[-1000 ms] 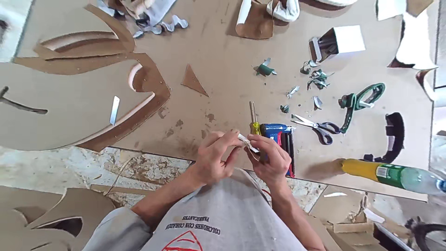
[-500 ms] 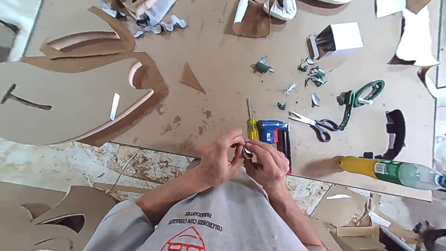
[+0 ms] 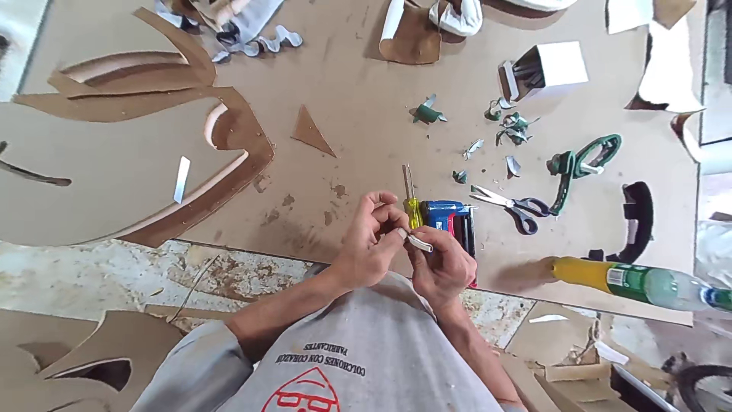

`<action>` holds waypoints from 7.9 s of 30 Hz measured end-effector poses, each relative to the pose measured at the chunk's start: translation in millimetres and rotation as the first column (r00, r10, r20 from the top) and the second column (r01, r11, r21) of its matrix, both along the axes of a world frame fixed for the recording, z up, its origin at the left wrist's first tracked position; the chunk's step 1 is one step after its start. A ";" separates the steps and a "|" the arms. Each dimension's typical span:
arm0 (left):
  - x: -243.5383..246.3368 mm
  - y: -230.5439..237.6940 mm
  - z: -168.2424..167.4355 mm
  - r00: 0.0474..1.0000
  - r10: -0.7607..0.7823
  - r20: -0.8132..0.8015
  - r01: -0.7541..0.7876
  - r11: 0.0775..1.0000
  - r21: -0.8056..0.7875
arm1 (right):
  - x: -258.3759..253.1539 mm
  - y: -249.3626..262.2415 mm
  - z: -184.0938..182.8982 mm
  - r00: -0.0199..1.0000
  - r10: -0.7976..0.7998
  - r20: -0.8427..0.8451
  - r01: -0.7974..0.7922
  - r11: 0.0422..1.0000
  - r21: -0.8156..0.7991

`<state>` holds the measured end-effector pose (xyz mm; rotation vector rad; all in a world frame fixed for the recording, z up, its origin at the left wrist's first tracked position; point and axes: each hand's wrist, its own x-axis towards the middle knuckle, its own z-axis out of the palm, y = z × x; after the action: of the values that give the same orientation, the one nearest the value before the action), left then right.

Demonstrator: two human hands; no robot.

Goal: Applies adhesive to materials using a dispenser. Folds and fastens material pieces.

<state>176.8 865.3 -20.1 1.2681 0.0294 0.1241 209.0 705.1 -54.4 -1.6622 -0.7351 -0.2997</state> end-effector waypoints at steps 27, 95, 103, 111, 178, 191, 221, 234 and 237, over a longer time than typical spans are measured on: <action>9.1 14.9 7.1 0.891 0.003 0.453 -0.241 0.849 0.469 | 6.0 5.9 33.9 0.992 -0.101 -0.071 0.099 0.995 -0.027; -198.5 148.0 -109.0 0.350 0.786 -0.511 -0.764 0.554 0.329 | 26.9 -0.5 -7.5 0.789 0.476 -0.389 -0.465 0.876 0.127; -310.1 149.2 -197.5 0.166 0.585 -0.793 0.296 0.738 0.607 | 19.4 -8.8 -17.2 0.795 0.399 -0.457 -0.383 0.914 0.133; -254.5 156.7 -123.4 0.554 0.628 -0.546 0.249 0.500 0.829 | 9.7 -3.1 -21.0 0.787 0.374 -0.490 -0.348 0.926 0.147; 7.5 23.9 -131.3 0.970 0.126 -0.208 0.125 0.476 0.870 | 42.8 36.6 -98.9 0.800 -0.200 -0.566 -0.293 0.694 -0.658; 22.0 41.7 -120.3 0.833 0.118 -0.541 0.351 0.643 0.680 | 6.9 -16.3 -63.0 0.864 -0.445 -0.237 0.148 0.673 -0.725; -4.8 43.0 -161.8 0.993 0.064 -0.101 0.022 0.730 0.683 | -20.8 -3.6 2.0 0.819 -0.416 -0.395 -0.208 0.427 -0.880; -4.0 43.7 -161.9 0.995 0.041 -0.088 0.034 0.702 0.711 | -16.8 1.3 2.4 0.836 -0.381 -0.395 -0.244 0.386 -0.890; -3.8 43.7 -161.6 0.995 0.030 -0.095 0.049 0.685 0.727 | -15.7 4.0 4.1 0.837 -0.373 -0.401 -0.262 0.370 -0.891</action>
<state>173.1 908.9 -181.7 2.0899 0.0637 0.0608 193.3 709.1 -50.4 -2.7119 -0.3509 0.7434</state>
